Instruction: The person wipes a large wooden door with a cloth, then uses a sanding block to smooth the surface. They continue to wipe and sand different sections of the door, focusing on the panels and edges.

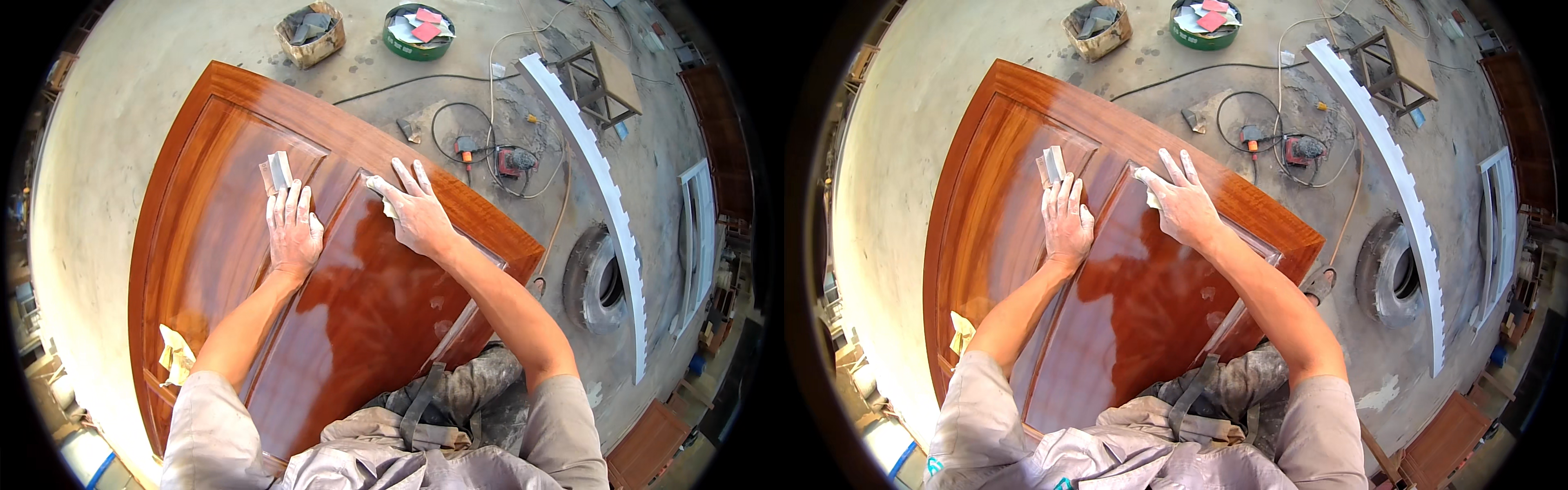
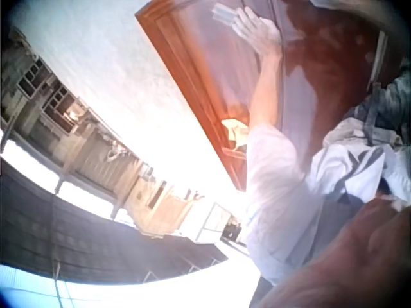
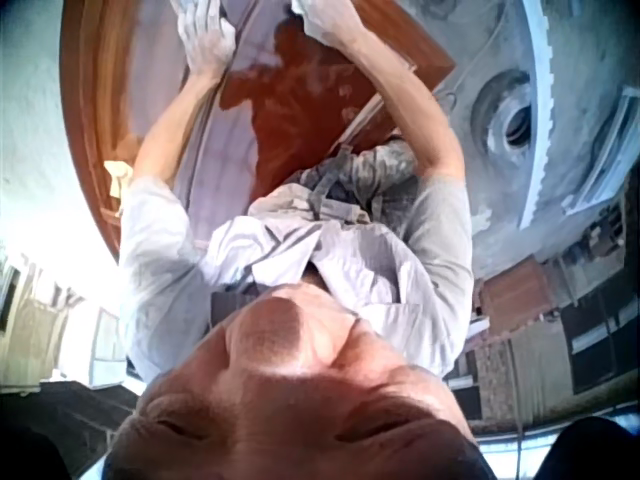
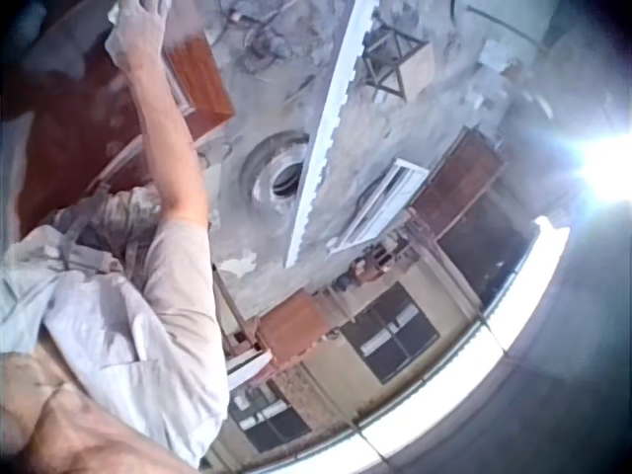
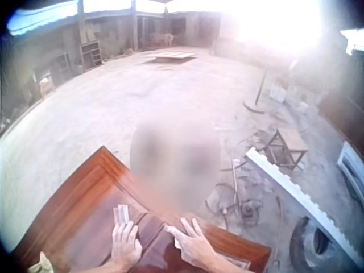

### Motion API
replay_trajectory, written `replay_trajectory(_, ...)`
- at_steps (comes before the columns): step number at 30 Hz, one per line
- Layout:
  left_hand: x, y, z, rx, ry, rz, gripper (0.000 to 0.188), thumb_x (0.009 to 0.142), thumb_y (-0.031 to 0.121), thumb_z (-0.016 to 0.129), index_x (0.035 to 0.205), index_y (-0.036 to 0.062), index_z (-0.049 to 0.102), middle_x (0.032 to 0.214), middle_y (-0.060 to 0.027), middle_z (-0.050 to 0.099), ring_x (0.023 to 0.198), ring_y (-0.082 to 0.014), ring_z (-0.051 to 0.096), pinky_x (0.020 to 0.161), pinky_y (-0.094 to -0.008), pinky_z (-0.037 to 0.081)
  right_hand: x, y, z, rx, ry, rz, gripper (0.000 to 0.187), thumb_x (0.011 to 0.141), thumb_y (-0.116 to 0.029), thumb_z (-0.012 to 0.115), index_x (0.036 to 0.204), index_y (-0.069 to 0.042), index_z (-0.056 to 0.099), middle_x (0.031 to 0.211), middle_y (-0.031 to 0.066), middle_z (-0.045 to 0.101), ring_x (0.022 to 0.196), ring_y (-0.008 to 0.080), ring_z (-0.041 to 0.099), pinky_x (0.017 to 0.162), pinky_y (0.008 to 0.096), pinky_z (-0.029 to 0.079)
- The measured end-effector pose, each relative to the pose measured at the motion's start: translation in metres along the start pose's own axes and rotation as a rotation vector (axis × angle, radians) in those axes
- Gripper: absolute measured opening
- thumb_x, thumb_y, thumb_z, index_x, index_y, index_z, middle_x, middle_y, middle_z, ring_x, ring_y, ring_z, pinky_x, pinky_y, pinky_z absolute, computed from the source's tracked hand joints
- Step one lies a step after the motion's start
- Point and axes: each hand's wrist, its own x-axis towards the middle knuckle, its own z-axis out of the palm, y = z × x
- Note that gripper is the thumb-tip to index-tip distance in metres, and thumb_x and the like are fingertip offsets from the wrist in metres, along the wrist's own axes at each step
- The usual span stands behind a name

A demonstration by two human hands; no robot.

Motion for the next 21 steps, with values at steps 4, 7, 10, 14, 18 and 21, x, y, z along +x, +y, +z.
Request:
replay_trajectory(4,0.006,0.003,0.002,-0.036,0.005,0.004,0.058,0.092,0.012,0.06,0.149,0.0011,0.054,0.16,-0.0163,0.048,0.147,-0.04,0.042,0.125,-0.0574,0.031,0.012,-0.007,0.008,0.038,0.078,0.026,0.053,0.091,-0.003,0.066,0.143,-0.008,0.057,0.141,0.0079,0.066,0.151,0.0385,0.041,0.13,0.0613,0.022)
replay_trajectory(7,0.004,0.001,0.001,-0.033,0.006,-0.009,0.058,0.093,0.012,0.059,0.149,0.0015,0.053,0.16,-0.0161,0.047,0.148,-0.0404,0.042,0.126,-0.0575,0.03,0.006,-0.002,-0.002,0.068,0.025,0.007,0.054,0.09,-0.001,0.064,0.143,-0.008,0.057,0.139,0.0077,0.067,0.151,0.0372,0.042,0.13,0.0614,0.022)
replay_trajectory(10,0.002,-0.004,0.002,-0.021,0.002,-0.013,0.058,0.093,0.011,0.059,0.15,0.0016,0.053,0.161,-0.0159,0.047,0.148,-0.0403,0.042,0.126,-0.0577,0.03,-0.005,0.003,-0.008,0.062,0.004,0.016,0.055,0.09,0.0,0.064,0.143,-0.009,0.056,0.136,0.0087,0.068,0.15,0.0364,0.043,0.13,0.0606,0.022)
replay_trajectory(14,-0.002,0.003,0.001,-0.039,-0.006,0.006,0.058,0.092,0.011,0.06,0.149,0.0014,0.053,0.161,-0.0164,0.047,0.148,-0.04,0.042,0.126,-0.0575,0.03,0.011,-0.006,0.004,0.092,-0.012,0.051,0.053,0.091,-0.001,0.062,0.142,-0.01,0.055,0.13,0.0107,0.071,0.149,0.0369,0.044,0.13,0.0609,0.022)
replay_trajectory(18,0.001,-0.002,0.001,-0.03,0.013,0.002,0.058,0.092,0.01,0.06,0.149,0.0007,0.053,0.161,-0.017,0.047,0.148,-0.0399,0.041,0.126,-0.0579,0.03,0.003,0.001,-0.001,0.094,0.027,0.049,0.05,0.09,-0.002,0.063,0.139,-0.01,0.057,0.128,0.0093,0.072,0.146,0.0388,0.048,0.13,0.061,0.022)
replay_trajectory(21,0.006,-0.002,0.002,-0.037,0.016,0.001,0.058,0.093,0.011,0.06,0.149,0.0003,0.053,0.16,-0.0172,0.047,0.148,-0.0401,0.041,0.126,-0.0581,0.03,0.014,-0.007,0.007,0.08,0.051,0.062,0.047,0.091,-0.004,0.065,0.137,-0.012,0.06,0.128,0.0091,0.072,0.146,0.0385,0.048,0.13,0.0614,0.023)
